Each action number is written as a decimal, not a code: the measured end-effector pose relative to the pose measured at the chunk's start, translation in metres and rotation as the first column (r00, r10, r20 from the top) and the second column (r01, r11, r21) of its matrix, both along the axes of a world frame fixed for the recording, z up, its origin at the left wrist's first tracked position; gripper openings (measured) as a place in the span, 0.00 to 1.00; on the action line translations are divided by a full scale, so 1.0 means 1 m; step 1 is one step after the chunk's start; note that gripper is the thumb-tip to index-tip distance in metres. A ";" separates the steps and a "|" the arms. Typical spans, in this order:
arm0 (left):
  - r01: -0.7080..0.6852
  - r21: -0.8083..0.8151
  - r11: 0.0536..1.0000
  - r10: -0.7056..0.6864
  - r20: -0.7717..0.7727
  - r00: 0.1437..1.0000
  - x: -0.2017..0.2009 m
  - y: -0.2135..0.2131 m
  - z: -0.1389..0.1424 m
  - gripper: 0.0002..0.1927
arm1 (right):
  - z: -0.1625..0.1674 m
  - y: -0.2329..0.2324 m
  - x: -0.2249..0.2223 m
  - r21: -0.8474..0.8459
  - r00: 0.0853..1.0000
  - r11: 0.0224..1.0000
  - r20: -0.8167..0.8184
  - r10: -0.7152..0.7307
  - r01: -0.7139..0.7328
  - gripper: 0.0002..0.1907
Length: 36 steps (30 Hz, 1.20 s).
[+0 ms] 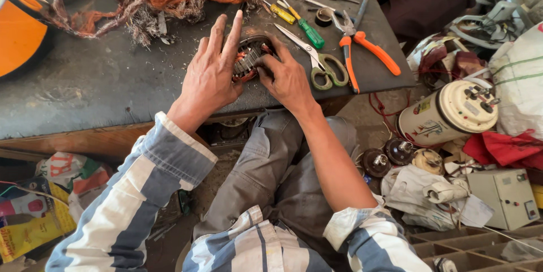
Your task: The person pulls burnt copper wire windings out of an electric motor stator on a workbench, using pliers to grip and yank the wire bundles and a screwdriver to pry them loose, then trims loose strands with scissors. Another person sits across the table.
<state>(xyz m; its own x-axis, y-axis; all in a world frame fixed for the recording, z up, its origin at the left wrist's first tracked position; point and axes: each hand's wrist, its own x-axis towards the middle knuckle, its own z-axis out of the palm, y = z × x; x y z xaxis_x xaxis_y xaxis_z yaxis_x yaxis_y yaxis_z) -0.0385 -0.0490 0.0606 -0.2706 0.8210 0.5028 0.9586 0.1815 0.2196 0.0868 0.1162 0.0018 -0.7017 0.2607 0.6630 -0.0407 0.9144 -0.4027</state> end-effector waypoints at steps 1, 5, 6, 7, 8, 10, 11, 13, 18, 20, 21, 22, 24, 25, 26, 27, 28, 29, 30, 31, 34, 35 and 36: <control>-0.003 0.005 1.000 0.003 0.003 1.000 0.001 0.000 0.000 0.68 | 0.001 -0.001 0.001 -0.016 1.000 1.000 0.016 0.001 -0.001 0.11; 0.007 0.033 0.999 -0.007 0.004 1.000 0.001 -0.002 0.002 0.70 | 0.010 -0.003 0.004 0.046 0.999 0.998 0.007 0.046 -0.046 0.12; 0.002 0.038 0.999 -0.002 0.012 1.000 0.001 -0.003 0.003 0.71 | 0.013 -0.004 0.004 0.083 0.998 0.994 0.000 0.070 -0.070 0.12; -0.004 0.046 0.999 0.003 0.019 1.000 0.000 -0.004 0.003 0.72 | 0.015 -0.004 0.004 0.123 0.995 0.988 -0.008 0.095 -0.093 0.11; -0.008 0.052 0.999 0.007 0.026 1.000 0.000 -0.004 0.003 0.73 | 0.018 -0.005 0.004 0.162 0.993 0.980 -0.015 0.119 -0.115 0.11; -0.017 0.032 0.999 0.017 0.030 0.999 0.000 -0.005 0.003 0.72 | 0.024 -0.005 0.002 0.247 0.996 0.965 0.012 0.091 -0.091 0.09; -0.022 0.023 0.999 0.022 0.028 0.999 0.000 -0.004 0.004 0.72 | 0.027 -0.005 0.001 0.290 0.997 0.954 0.021 0.077 -0.080 0.08; -0.026 0.017 1.000 0.026 0.020 0.999 0.000 -0.004 0.004 0.72 | 0.032 -0.004 0.000 0.299 0.993 0.948 0.060 0.098 -0.112 0.07; -0.045 0.025 0.999 0.045 0.005 0.999 0.002 -0.001 0.005 0.70 | 0.037 -0.005 -0.003 0.248 0.987 0.957 0.090 0.130 -0.149 0.08; -0.054 0.032 0.998 0.054 0.014 0.998 0.004 -0.001 0.005 0.68 | 0.035 -0.008 -0.003 0.182 0.991 0.975 0.074 0.116 -0.128 0.14; -0.039 0.042 0.998 0.039 -0.001 0.999 0.004 -0.002 0.006 0.68 | 0.033 -0.009 -0.004 0.209 0.993 0.972 0.068 0.095 -0.108 0.10; -0.024 0.052 0.998 0.024 -0.015 1.000 0.004 -0.003 0.007 0.67 | 0.032 -0.010 -0.004 0.236 0.995 0.968 0.064 0.074 -0.088 0.07; -0.003 0.051 0.999 0.004 -0.027 1.000 0.002 -0.003 0.010 0.67 | 0.029 -0.011 -0.005 0.269 0.998 0.961 0.044 0.050 -0.060 0.06; 0.001 0.038 0.999 -0.001 -0.018 1.000 0.002 -0.003 0.011 0.66 | 0.028 -0.011 -0.005 0.270 0.998 0.961 0.035 0.047 -0.054 0.06; 0.004 0.026 1.000 -0.004 -0.015 1.000 0.000 -0.003 0.012 0.66 | 0.027 -0.011 -0.006 0.274 0.999 0.960 0.021 0.045 -0.049 0.06; 0.002 0.023 1.000 -0.002 -0.019 1.000 0.000 -0.003 0.013 0.66 | 0.026 -0.012 -0.006 0.262 0.999 0.964 0.019 0.041 -0.044 0.06; 0.003 0.020 1.000 -0.003 -0.022 1.000 0.000 -0.002 0.014 0.66 | 0.025 -0.012 -0.006 0.250 0.999 0.968 0.018 0.033 -0.036 0.06; 0.004 0.019 1.000 -0.004 -0.026 1.000 0.000 0.000 0.014 0.66 | 0.025 -0.013 -0.006 0.239 1.000 0.971 0.015 0.025 -0.028 0.06; 0.000 0.009 1.000 0.000 -0.035 0.999 -0.001 0.002 0.015 0.66 | 0.025 -0.013 -0.006 0.227 1.000 0.974 0.015 0.020 -0.023 0.06; -0.005 -0.003 1.000 0.005 -0.042 0.999 0.000 0.003 0.015 0.67 | 0.025 -0.013 -0.005 0.213 1.000 0.977 0.017 0.016 -0.019 0.06; -0.020 -0.033 0.999 0.018 -0.042 0.999 0.000 0.007 0.015 0.68 | 0.026 -0.011 -0.004 0.182 0.999 0.983 0.038 0.026 -0.032 0.07; -0.026 -0.040 0.999 0.024 -0.041 0.999 0.000 0.008 0.016 0.69 | 0.028 -0.010 -0.003 0.174 0.998 0.984 0.045 0.034 -0.041 0.08; -0.024 -0.043 0.999 0.023 -0.035 0.999 -0.001 0.008 0.016 0.69 | 0.029 -0.008 -0.003 0.171 0.997 0.983 0.045 0.055 -0.062 0.08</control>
<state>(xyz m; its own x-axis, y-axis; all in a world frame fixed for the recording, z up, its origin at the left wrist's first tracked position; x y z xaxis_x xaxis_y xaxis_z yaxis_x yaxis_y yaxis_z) -0.0391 -0.0412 0.0770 -0.2732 0.8359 0.4761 0.9608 0.2126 0.1781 0.0842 0.1077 0.0307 -0.7391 0.1030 0.6657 -0.0830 0.9668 -0.2418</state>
